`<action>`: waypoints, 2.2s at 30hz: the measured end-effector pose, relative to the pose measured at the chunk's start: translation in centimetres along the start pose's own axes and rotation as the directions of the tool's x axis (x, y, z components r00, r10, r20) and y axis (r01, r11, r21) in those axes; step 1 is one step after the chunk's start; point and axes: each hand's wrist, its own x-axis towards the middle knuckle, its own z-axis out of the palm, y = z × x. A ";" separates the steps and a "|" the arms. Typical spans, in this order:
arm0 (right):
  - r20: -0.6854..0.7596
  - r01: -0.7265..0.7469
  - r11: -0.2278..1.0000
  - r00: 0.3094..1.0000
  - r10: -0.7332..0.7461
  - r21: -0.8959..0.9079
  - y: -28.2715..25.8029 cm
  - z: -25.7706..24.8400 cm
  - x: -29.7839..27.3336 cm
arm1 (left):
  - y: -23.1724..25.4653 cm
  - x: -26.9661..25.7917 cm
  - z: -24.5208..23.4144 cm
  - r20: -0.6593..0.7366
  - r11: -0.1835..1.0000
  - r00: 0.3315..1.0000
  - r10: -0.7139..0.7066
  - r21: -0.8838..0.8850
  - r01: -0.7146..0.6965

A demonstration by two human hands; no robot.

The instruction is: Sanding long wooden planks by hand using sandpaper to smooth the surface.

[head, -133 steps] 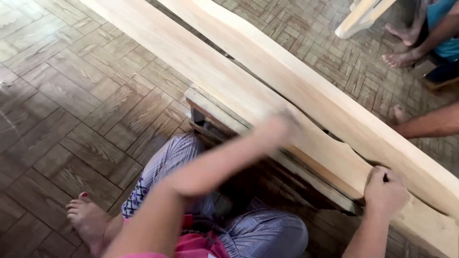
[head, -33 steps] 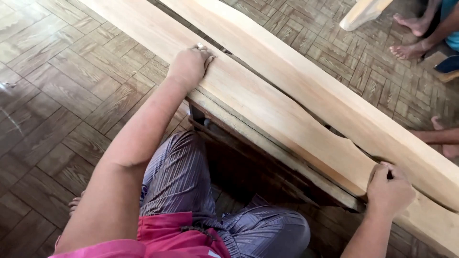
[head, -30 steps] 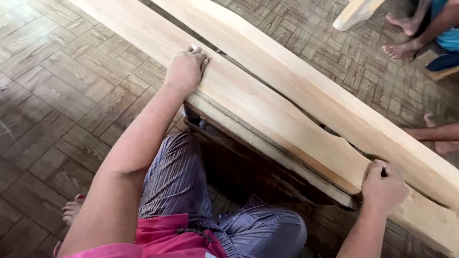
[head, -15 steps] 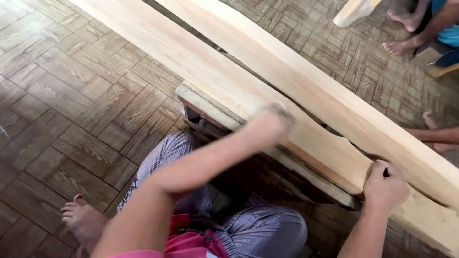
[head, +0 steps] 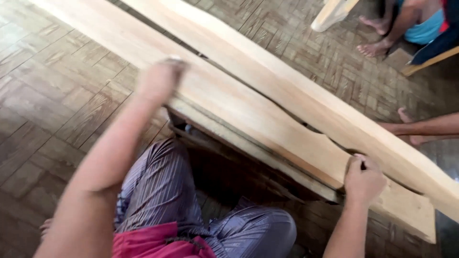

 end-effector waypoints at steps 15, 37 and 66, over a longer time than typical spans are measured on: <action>0.083 -0.257 0.961 0.965 0.249 0.103 -2.8 -0.4 0.9 | 22.9 -2.5 15.4 -0.320 0.680 0.658 0.682 -0.054 -0.731; 0.334 -0.180 0.714 0.939 -0.079 0.677 -20.6 1.5 1.9 | 21.1 -1.2 12.2 0.100 0.543 0.916 0.389 -0.828 -0.141; -0.148 0.174 0.852 0.982 -0.114 0.494 -22.4 -0.8 1.6 | 10.4 4.4 9.5 0.073 0.927 0.924 0.375 -0.007 -0.376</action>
